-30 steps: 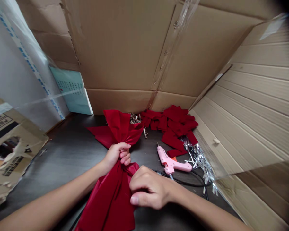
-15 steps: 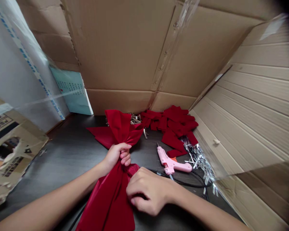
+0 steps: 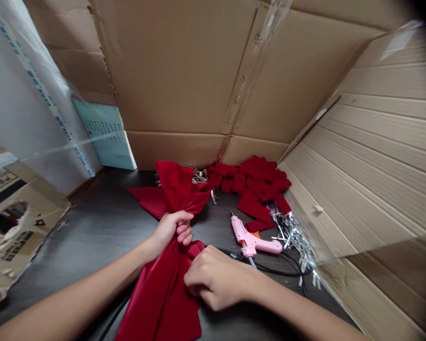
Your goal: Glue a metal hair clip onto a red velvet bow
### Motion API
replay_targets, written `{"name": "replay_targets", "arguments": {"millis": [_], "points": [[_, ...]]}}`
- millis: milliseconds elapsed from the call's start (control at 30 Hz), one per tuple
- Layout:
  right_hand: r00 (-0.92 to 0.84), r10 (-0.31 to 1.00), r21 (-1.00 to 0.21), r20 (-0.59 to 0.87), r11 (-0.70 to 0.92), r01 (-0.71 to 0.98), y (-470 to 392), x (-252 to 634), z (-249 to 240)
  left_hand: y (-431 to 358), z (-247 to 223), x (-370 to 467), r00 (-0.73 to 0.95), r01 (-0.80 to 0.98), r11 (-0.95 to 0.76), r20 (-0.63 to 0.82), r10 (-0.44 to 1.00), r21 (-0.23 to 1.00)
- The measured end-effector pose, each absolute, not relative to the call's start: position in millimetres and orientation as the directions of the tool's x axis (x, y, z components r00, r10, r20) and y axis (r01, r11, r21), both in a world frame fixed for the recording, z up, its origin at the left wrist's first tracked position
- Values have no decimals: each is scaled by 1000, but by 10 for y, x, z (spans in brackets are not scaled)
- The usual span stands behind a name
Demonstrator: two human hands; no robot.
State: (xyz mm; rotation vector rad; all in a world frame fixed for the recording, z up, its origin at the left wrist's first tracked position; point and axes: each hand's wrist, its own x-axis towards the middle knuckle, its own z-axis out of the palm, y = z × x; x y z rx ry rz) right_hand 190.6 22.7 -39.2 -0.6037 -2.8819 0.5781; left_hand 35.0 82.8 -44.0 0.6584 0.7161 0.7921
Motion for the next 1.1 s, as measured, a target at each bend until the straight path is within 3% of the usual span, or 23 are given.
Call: {"name": "replay_targets", "arguments": {"millis": [667,1100], "points": [[-906,422,-358,44,853,380,215,1899,-396,791,-486,335,459,-444,462,-248,853,768],[-910,413,-359,39,856,373,214,1888,-386,781,-442,341,469,-368,427,-232,852,826]]}}
